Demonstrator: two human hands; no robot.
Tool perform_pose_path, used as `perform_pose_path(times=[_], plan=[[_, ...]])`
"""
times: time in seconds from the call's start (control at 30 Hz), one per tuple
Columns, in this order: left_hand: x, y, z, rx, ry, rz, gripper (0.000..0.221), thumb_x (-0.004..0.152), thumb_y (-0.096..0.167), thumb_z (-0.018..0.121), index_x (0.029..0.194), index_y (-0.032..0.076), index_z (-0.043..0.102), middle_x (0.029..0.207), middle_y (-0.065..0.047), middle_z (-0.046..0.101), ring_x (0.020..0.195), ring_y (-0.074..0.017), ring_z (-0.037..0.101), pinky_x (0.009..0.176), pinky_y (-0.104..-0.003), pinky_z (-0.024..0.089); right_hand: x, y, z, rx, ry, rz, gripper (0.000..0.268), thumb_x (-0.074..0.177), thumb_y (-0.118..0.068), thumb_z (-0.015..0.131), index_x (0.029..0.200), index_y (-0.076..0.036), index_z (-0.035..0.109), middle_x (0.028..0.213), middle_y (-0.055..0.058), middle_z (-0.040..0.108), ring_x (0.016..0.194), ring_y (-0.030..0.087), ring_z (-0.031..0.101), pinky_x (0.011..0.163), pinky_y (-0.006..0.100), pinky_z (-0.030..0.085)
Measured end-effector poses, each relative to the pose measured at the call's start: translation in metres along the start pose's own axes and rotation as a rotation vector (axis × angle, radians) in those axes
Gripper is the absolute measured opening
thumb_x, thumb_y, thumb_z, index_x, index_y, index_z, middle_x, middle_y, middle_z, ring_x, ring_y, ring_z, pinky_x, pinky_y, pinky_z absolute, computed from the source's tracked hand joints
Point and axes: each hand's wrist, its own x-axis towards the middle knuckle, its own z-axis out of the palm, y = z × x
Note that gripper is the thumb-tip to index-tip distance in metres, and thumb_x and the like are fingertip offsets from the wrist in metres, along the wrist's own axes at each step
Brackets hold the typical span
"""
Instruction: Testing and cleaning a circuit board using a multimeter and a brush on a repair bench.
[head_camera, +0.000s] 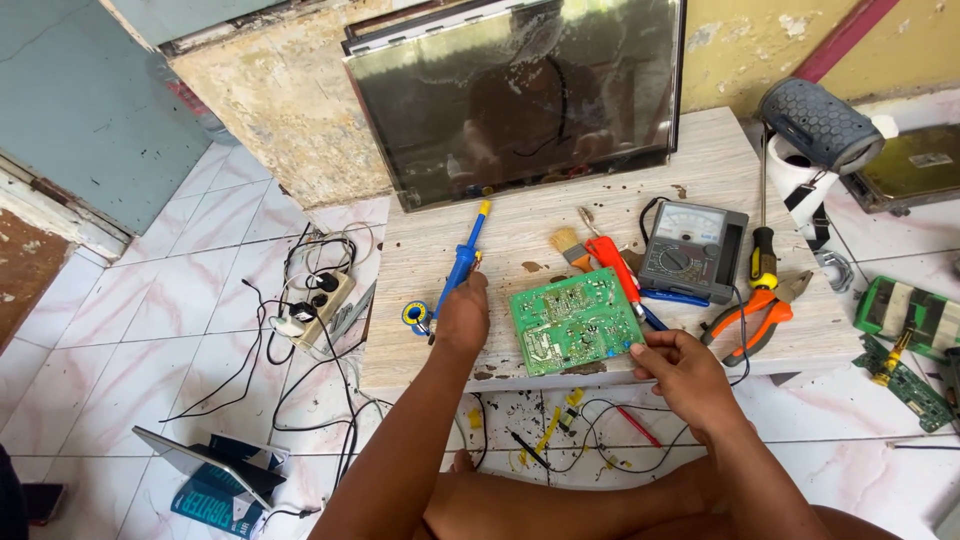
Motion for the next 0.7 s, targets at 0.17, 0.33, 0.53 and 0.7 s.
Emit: perform_pose_path(times=[0.17, 0.33, 0.53, 0.7], plan=[[-0.02, 0.021, -0.016, 0.024, 0.056, 0.04, 0.014, 0.098, 0.004, 0.047, 0.111, 0.003, 0.053, 0.1, -0.02, 0.068, 0.095, -0.0425, 0.072, 0.081, -0.049, 0.062, -0.007, -0.006, 0.0, -0.035, -0.013, -0.005, 0.05, 0.093, -0.015, 0.076, 0.133, 0.01, 0.06, 0.108, 0.029, 0.069, 0.089, 0.033, 0.072, 0.068, 0.037, 0.053], [-0.098, 0.046, -0.056, -0.487, 0.363, 0.075, 0.011, 0.097, 0.003, 0.052, 0.103, -0.001, 0.061, 0.09, -0.018, 0.068, 0.077, -0.029, 0.066, 0.073, -0.041, 0.055, -0.017, -0.032, 0.002, -0.098, -0.044, 0.113, 0.041, 0.098, -0.013, 0.068, 0.133, 0.006, 0.062, 0.108, 0.02, 0.072, 0.094, 0.026, 0.069, 0.074, 0.037, 0.048], [-0.183, 0.033, 0.022, -1.025, -0.486, -0.461, 0.012, 0.087, 0.002, 0.064, 0.097, 0.006, 0.068, 0.077, -0.005, 0.067, 0.058, -0.013, 0.062, 0.054, -0.024, 0.053, -0.015, -0.031, 0.0, -0.141, -0.069, 0.085, 0.044, 0.098, -0.012, 0.066, 0.137, 0.007, 0.061, 0.113, 0.022, 0.071, 0.097, 0.029, 0.068, 0.075, 0.039, 0.047], [-0.164, 0.001, 0.08, -0.822, -0.123, -0.752, 0.052, 0.086, 0.008, 0.059, 0.138, 0.004, 0.061, 0.132, -0.012, 0.068, 0.119, -0.025, 0.067, 0.102, -0.03, 0.053, -0.02, -0.02, -0.002, -0.065, -0.042, 0.106, 0.04, 0.1, -0.007, 0.064, 0.138, 0.008, 0.061, 0.118, 0.024, 0.069, 0.098, 0.032, 0.065, 0.076, 0.041, 0.046]])
